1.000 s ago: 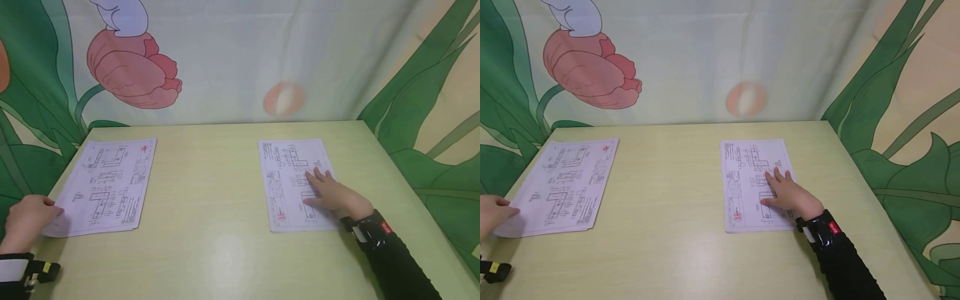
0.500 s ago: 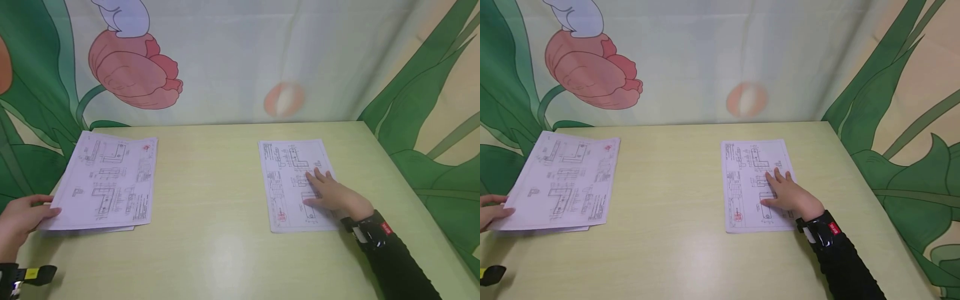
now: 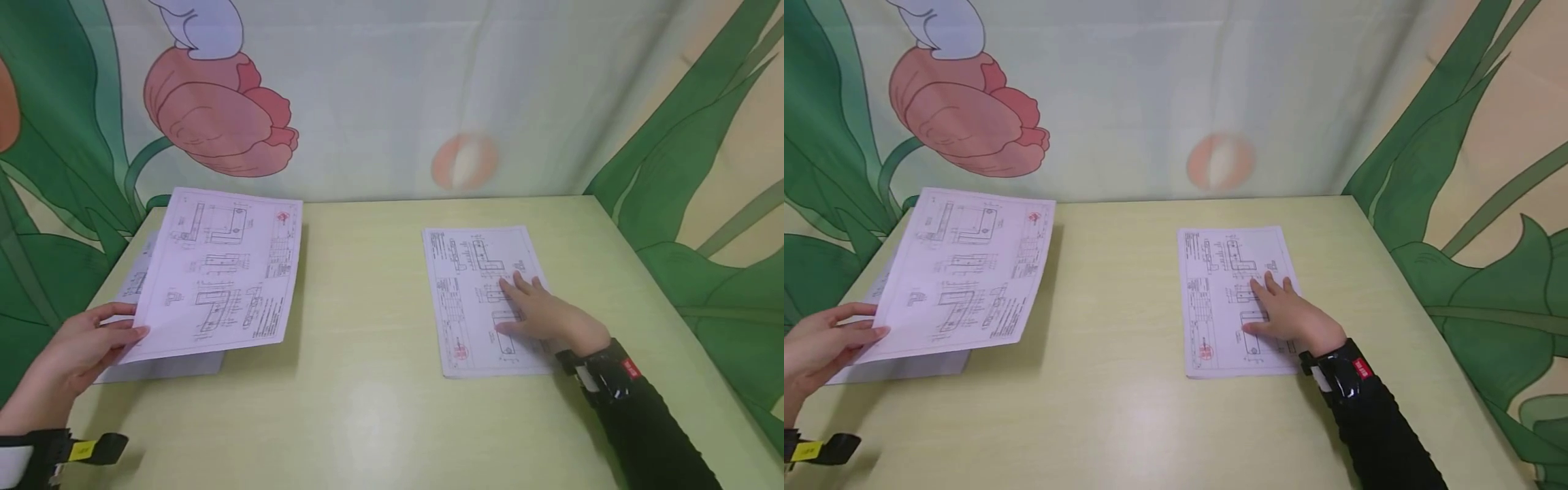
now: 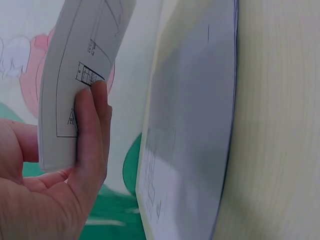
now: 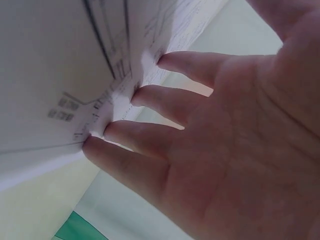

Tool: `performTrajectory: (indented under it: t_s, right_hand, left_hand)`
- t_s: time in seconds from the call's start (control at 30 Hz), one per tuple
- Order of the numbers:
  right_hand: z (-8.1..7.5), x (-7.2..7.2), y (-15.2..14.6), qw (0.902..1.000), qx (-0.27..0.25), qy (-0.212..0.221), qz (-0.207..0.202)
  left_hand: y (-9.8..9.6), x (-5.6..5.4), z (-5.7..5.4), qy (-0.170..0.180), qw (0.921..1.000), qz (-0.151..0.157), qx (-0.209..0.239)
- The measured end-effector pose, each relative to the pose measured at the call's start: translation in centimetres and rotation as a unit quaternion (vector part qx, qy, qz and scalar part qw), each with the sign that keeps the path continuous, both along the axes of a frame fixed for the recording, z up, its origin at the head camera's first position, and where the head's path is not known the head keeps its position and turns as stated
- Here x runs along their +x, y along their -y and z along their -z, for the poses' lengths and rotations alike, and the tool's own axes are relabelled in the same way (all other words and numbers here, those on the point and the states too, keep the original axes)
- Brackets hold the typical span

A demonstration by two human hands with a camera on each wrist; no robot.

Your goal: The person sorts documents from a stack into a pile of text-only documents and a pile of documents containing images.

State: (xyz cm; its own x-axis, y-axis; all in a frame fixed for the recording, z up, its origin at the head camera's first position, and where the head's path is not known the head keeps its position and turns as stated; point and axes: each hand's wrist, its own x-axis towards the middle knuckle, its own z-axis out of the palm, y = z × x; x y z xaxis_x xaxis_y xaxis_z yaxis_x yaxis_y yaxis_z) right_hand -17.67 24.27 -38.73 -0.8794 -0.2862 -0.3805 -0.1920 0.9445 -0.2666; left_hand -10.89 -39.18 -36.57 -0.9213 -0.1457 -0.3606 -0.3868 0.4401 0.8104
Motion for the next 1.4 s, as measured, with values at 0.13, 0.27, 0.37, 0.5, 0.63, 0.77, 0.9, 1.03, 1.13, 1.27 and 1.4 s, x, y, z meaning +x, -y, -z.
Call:
performTrajectory:
  t_s: [0.13, 0.27, 0.37, 0.5, 0.63, 0.77, 0.9, 1.03, 1.13, 1.27, 1.4]
  right_hand:
    - [-0.2, -0.1, 0.2, 0.9998, 0.003, 0.014, 0.010]
    - [-0.5, -0.1, 0.5, 0.9996, 0.004, 0.024, 0.014]
    - [-0.8, 0.0, 1.0, 0.9996, 0.003, 0.025, 0.012]
    - [-1.6, -0.1, 2.2, 0.9997, -0.023, 0.006, 0.008]
    - [-2.6, -0.8, 4.9, 0.9936, -0.103, -0.039, 0.026]
    - [-3.2, -1.5, 8.4, 0.9756, -0.199, -0.062, 0.068]
    - [-3.2, -1.9, 11.3, 0.9480, -0.293, -0.021, 0.122]
    - [-3.4, -1.9, 13.0, 0.9204, -0.356, 0.015, 0.160]
    - [-3.5, -1.8, 13.4, 0.9119, -0.374, 0.013, 0.168]
    - [-3.4, -1.6, 13.4, 0.9036, -0.395, -0.007, 0.166]
    - [-3.2, -1.5, 13.2, 0.8893, -0.425, -0.026, 0.166]
  left_hand:
    - [-2.6, -0.5, -0.2, -0.001, 0.9992, 0.037, 0.013]
    - [-5.5, -1.2, -0.5, -0.014, 0.9980, 0.059, 0.017]
    - [-7.6, -1.7, -0.7, -0.023, 0.9969, 0.072, 0.025]
    - [-10.0, -2.0, -0.9, -0.032, 0.9949, 0.086, 0.042]
    - [-12.1, -2.2, -1.1, -0.039, 0.9924, 0.098, 0.062]
    - [-14.0, -2.4, -1.0, -0.040, 0.9903, 0.103, 0.085]
    - [-15.6, -2.5, -0.8, -0.039, 0.9883, 0.103, 0.106]
    - [-16.6, -2.6, -0.7, -0.043, 0.9848, 0.115, 0.123]
    - [-17.1, -2.5, -0.6, -0.049, 0.9829, 0.124, 0.127]
    - [-17.5, -2.3, -0.7, -0.056, 0.9822, 0.130, 0.123]
    - [-17.9, -2.1, -0.9, -0.067, 0.9818, 0.134, 0.116]
